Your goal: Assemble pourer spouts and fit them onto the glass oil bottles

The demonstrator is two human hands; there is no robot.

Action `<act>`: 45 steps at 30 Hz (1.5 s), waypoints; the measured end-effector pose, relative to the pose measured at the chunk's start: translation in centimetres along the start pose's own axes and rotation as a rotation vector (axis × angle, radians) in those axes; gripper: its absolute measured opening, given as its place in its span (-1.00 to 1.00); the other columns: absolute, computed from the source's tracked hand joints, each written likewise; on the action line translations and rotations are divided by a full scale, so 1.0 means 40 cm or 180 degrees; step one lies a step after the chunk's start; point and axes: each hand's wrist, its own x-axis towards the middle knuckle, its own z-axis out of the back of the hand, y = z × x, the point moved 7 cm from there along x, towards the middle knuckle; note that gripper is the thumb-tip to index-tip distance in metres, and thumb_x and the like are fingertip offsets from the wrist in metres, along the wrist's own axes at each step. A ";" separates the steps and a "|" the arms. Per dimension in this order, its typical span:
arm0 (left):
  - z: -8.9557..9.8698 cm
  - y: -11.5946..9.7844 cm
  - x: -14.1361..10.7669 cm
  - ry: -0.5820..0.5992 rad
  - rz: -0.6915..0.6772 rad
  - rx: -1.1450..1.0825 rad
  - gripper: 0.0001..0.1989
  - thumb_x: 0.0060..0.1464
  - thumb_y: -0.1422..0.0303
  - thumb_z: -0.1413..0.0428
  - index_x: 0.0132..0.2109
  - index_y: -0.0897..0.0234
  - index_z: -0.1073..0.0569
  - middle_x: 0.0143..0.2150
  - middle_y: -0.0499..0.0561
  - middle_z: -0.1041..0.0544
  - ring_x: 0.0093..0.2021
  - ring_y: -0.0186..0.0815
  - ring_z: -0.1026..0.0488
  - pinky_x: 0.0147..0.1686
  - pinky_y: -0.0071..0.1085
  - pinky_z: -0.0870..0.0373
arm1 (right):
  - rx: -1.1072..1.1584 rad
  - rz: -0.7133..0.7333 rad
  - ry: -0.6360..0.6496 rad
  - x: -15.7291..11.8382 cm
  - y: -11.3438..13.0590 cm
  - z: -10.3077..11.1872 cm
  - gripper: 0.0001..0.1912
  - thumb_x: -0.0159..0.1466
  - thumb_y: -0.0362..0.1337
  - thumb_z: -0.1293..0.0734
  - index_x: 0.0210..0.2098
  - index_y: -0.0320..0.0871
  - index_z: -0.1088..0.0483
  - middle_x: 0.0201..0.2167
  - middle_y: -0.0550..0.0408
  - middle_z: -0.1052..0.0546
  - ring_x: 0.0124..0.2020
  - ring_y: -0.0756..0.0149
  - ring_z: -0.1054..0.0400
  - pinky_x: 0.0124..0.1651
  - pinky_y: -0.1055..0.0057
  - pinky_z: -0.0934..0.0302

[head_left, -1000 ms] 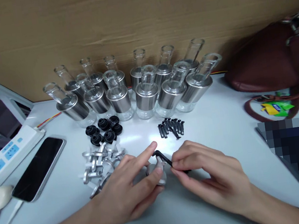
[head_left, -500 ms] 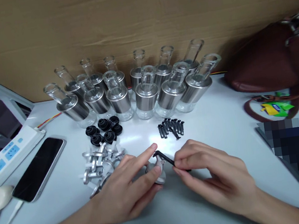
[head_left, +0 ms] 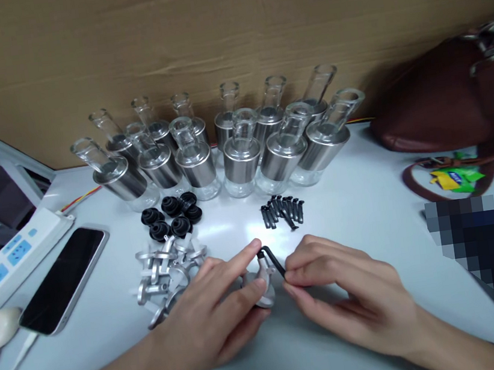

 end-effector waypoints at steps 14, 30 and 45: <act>0.014 0.001 0.011 -0.0090 -0.0012 -0.0147 -0.80 0.30 0.41 0.05 0.03 0.29 -0.34 -0.18 0.12 -0.57 -0.29 -0.34 -0.51 -0.33 -0.41 -0.51 | 0.1193 -0.1627 0.0372 -0.023 -0.081 -0.023 -0.92 0.28 -0.37 -0.30 -0.24 -0.09 -0.33 -0.44 0.19 -0.38 -0.40 0.42 -0.29 -0.31 0.48 -0.26; -0.020 0.026 -0.009 -0.0007 0.0757 -0.1610 -0.53 0.30 0.36 0.05 0.31 0.01 -0.11 -0.31 -0.08 -0.54 -0.32 -0.40 -0.47 -0.33 -0.47 -0.48 | 0.2684 -0.2018 0.1267 -0.023 -0.076 -0.079 -0.72 0.34 -0.07 -0.26 -0.21 -0.13 -0.48 -0.15 0.10 -0.34 -0.10 0.36 -0.28 0.07 0.40 -0.14; 0.022 -0.018 0.000 -0.0348 -0.0363 0.0029 -0.79 0.20 0.51 -0.04 -0.05 0.22 -0.45 -0.22 -0.08 -0.63 -0.19 -0.40 -0.51 -0.13 -0.39 -0.40 | 0.3852 -0.2597 0.0420 -0.053 -0.084 -0.080 -0.75 0.38 -0.09 -0.21 -0.19 -0.12 -0.38 -0.27 0.11 -0.40 -0.25 0.40 -0.29 -0.11 0.41 -0.16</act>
